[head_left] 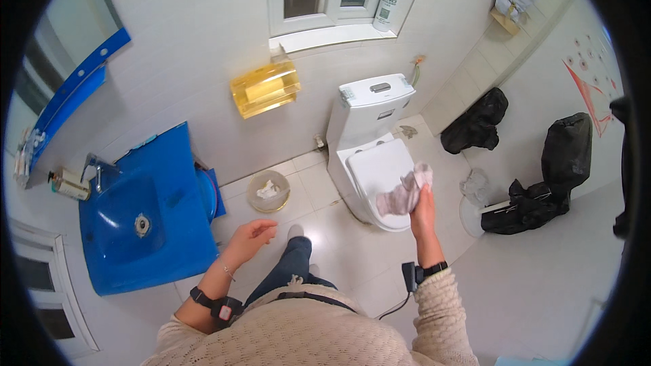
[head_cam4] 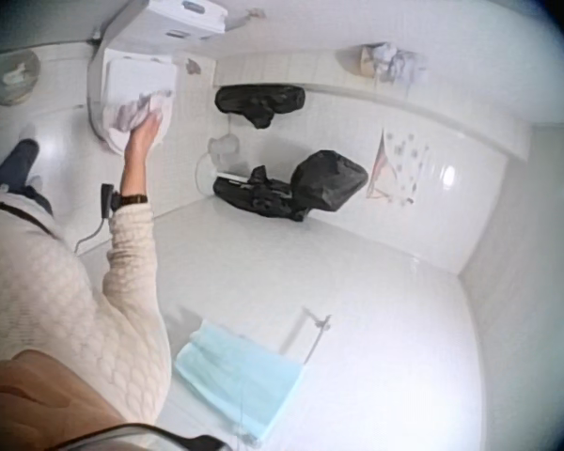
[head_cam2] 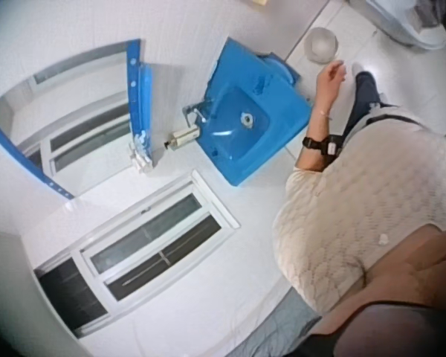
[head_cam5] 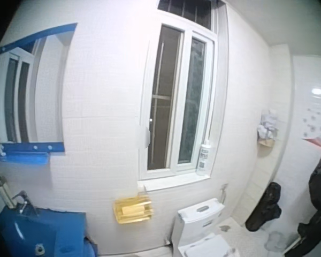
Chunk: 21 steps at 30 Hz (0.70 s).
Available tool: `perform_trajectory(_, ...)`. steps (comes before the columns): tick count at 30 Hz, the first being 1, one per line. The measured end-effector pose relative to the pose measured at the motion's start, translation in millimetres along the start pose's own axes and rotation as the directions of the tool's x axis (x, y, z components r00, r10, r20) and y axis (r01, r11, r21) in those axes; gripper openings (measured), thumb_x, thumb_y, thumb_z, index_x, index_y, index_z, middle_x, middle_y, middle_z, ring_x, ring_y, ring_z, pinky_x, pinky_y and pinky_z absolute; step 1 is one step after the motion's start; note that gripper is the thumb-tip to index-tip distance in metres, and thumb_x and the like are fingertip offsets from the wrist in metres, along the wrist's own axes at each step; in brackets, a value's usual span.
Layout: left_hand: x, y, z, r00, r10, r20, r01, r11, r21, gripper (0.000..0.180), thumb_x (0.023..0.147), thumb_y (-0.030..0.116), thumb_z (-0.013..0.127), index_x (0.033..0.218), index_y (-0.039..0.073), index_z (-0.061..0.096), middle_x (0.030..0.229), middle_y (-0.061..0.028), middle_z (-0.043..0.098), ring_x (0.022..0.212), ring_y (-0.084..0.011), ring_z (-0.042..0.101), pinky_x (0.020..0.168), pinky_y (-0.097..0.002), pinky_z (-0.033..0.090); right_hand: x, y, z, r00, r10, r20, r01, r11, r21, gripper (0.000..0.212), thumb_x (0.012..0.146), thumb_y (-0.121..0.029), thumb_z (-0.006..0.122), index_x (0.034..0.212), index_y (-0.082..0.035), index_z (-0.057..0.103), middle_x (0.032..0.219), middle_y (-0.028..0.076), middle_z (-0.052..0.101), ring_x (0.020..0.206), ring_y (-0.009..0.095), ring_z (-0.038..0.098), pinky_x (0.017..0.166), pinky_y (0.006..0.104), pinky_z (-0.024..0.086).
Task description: The person cleans a bathroom by wiping the toilet tank, seat, and surrounding floor with a cloth. They then rinse the cloth under running water at a blue sink and wipe the sink basin and faucet.
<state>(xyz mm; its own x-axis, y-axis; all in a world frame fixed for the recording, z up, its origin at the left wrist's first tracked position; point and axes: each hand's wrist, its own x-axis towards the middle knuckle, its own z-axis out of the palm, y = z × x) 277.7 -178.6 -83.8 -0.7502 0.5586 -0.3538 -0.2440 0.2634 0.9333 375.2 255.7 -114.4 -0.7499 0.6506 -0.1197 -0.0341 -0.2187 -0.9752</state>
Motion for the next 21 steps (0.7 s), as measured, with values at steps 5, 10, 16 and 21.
perform_trajectory(5, 53.5, 5.6, -12.2, 0.994, -0.096, -0.046, 0.097, 0.995, 0.023, 0.027, 0.094, 0.017, 0.060, 0.116, 0.001, 0.062, 0.090, -0.0024, 0.064, 0.080, -0.0094, 0.058, 0.073, -0.0239, 0.049, 98.5, -14.3, 69.8, 0.981, -0.173, 0.081, 0.189, 0.815, -0.547, 0.051, 0.102, -0.033, 0.034, 0.136, 0.005, 0.042, 0.137, 0.022, 0.047, 0.127, 0.034, 0.044, 0.106, 0.0353, 0.033)
perform_trajectory(10, 130.5, -2.2, -27.5, 0.984, -0.141, -0.112, 0.138, 0.990, -0.035, 0.027, 0.093, 0.017, 0.060, 0.114, 0.001, 0.062, 0.089, -0.0032, 0.064, 0.078, -0.0099, 0.059, 0.071, -0.0240, 0.049, 228.6, 52.3, 133.0, 0.857, -0.475, 0.198, 0.429, 0.446, -0.785, 0.048, 0.100, -0.025, 0.043, 0.137, 0.005, 0.039, 0.144, 0.029, 0.034, 0.137, 0.042, 0.028, 0.115, 0.0444, 0.020)
perform_trajectory(16, 207.0, 30.8, -46.3, 0.955, -0.242, -0.171, 0.241, 0.970, -0.025, 0.026, 0.093, 0.017, 0.061, 0.111, -0.001, 0.063, 0.087, -0.0041, 0.065, 0.076, -0.0104, 0.059, 0.070, -0.0240, 0.049, 317.6, 149.4, 174.6, 0.929, -0.297, 0.222, 0.327, 0.377, -0.867, 0.048, 0.098, -0.019, 0.045, 0.139, 0.004, 0.037, 0.149, 0.029, 0.024, 0.140, 0.042, 0.019, 0.115, 0.0490, 0.018)
perform_trajectory(21, 268.1, 39.1, -44.0, 0.950, -0.308, -0.048, 0.307, 0.951, -0.038, 0.027, 0.093, 0.017, 0.062, 0.114, 0.000, 0.062, 0.088, -0.0052, 0.066, 0.077, -0.0112, 0.060, 0.071, -0.0241, 0.050, 413.2, 148.6, 91.4, 0.872, -0.448, -0.197, 0.175, 0.661, -0.730, 0.056, 0.098, -0.017, 0.043, 0.145, 0.005, 0.023, 0.148, 0.033, 0.020, 0.139, 0.046, 0.017, 0.114, 0.0460, 0.020)
